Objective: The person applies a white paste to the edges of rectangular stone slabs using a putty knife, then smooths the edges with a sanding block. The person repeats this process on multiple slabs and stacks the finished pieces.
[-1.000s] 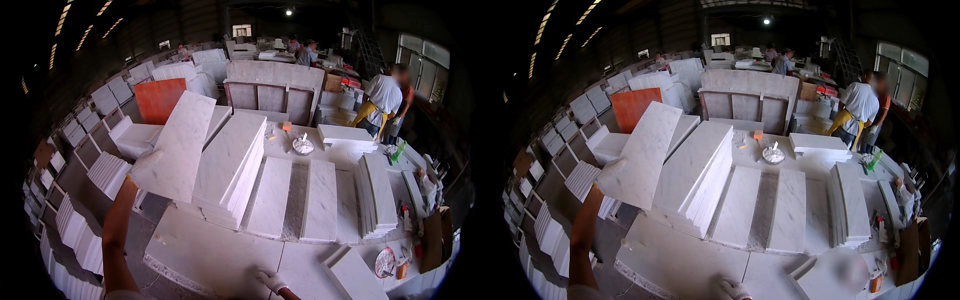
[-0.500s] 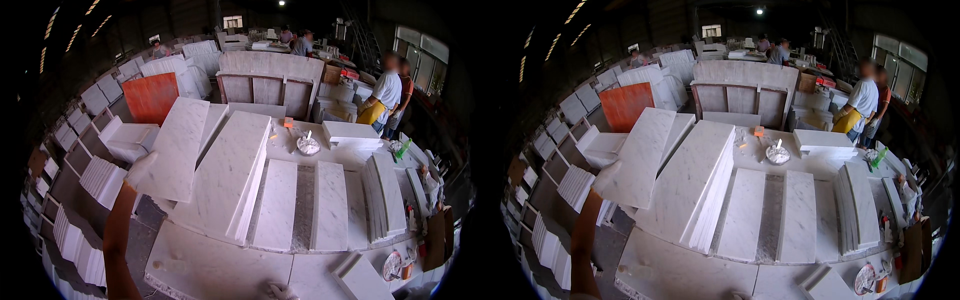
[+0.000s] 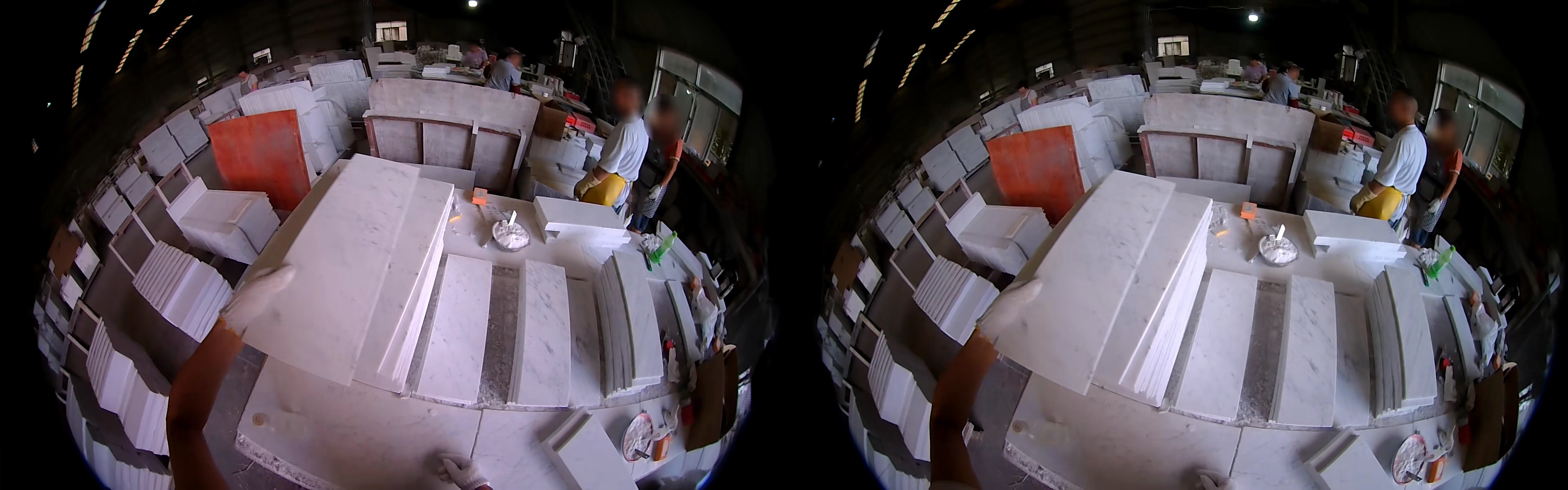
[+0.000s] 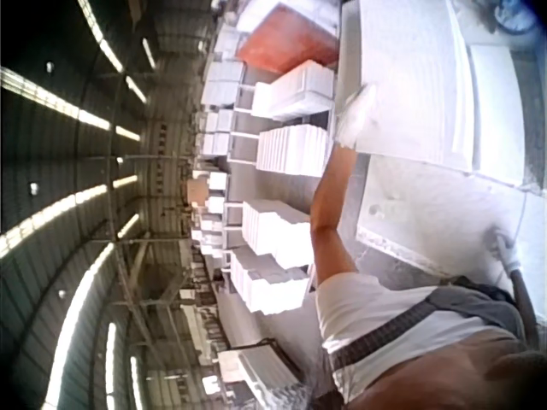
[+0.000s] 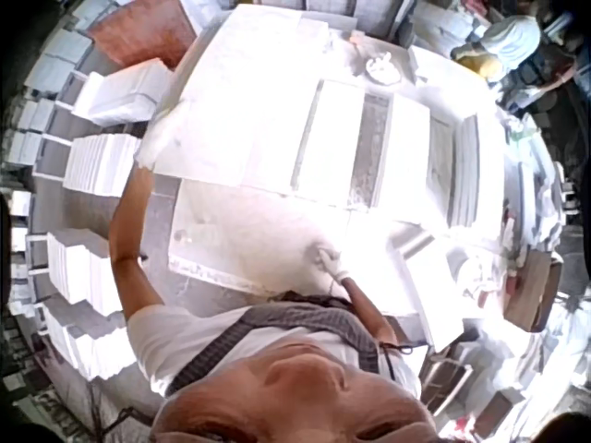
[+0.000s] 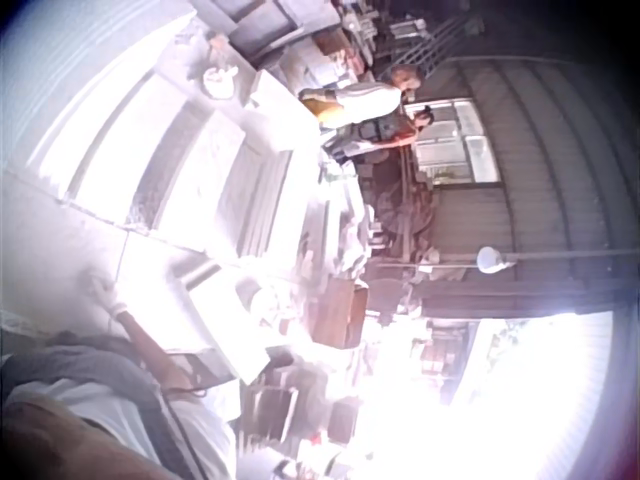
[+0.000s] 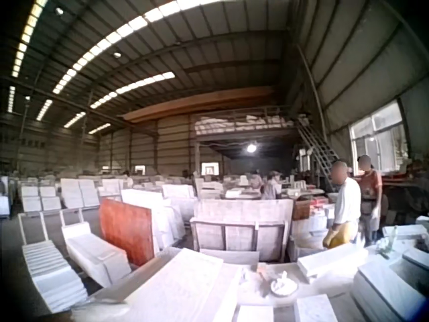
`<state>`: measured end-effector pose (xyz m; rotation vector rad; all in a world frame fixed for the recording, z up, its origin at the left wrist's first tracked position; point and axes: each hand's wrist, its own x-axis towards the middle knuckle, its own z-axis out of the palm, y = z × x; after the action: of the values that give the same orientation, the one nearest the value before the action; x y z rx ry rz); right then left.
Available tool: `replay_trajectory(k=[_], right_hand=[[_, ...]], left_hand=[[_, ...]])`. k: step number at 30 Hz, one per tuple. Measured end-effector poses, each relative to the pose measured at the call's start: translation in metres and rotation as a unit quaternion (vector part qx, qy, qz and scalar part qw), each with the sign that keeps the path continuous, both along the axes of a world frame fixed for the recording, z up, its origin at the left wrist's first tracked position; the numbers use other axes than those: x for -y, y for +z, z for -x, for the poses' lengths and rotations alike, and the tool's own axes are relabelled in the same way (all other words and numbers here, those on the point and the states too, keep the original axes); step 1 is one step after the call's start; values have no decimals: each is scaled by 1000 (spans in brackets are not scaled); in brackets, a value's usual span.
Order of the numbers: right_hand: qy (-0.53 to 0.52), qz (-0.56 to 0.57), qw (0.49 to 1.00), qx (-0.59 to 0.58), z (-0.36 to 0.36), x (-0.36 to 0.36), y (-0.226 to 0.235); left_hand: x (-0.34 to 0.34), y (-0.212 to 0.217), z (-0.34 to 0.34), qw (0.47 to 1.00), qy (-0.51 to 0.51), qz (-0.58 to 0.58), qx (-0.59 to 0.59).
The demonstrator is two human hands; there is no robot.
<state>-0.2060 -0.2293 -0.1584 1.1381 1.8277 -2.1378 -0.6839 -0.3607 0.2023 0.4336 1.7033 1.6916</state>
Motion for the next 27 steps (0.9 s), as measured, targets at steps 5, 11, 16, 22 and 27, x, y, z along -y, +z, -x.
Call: replay_trajectory(k=[5,11,16,22,27], right_hand=[[-43,36,996,-67,-19,6,-77],[-40,58,997,-39,-29,8,-92],[-43,38,997,-43,-28,3,-93],[-20,-54,998,-33,-13,9,-28],[-23,-62,996,-57,-12,10,-47]], left_hand=[[-25,-18,4,988,-51,90,-110],[-67,-12,-11,983,-72,90,-140],[-67,-35,9,985,-96,62,-130],[-67,-23,2,982,-104,88,-129],[-68,-16,-10,980,-93,110,-136]])
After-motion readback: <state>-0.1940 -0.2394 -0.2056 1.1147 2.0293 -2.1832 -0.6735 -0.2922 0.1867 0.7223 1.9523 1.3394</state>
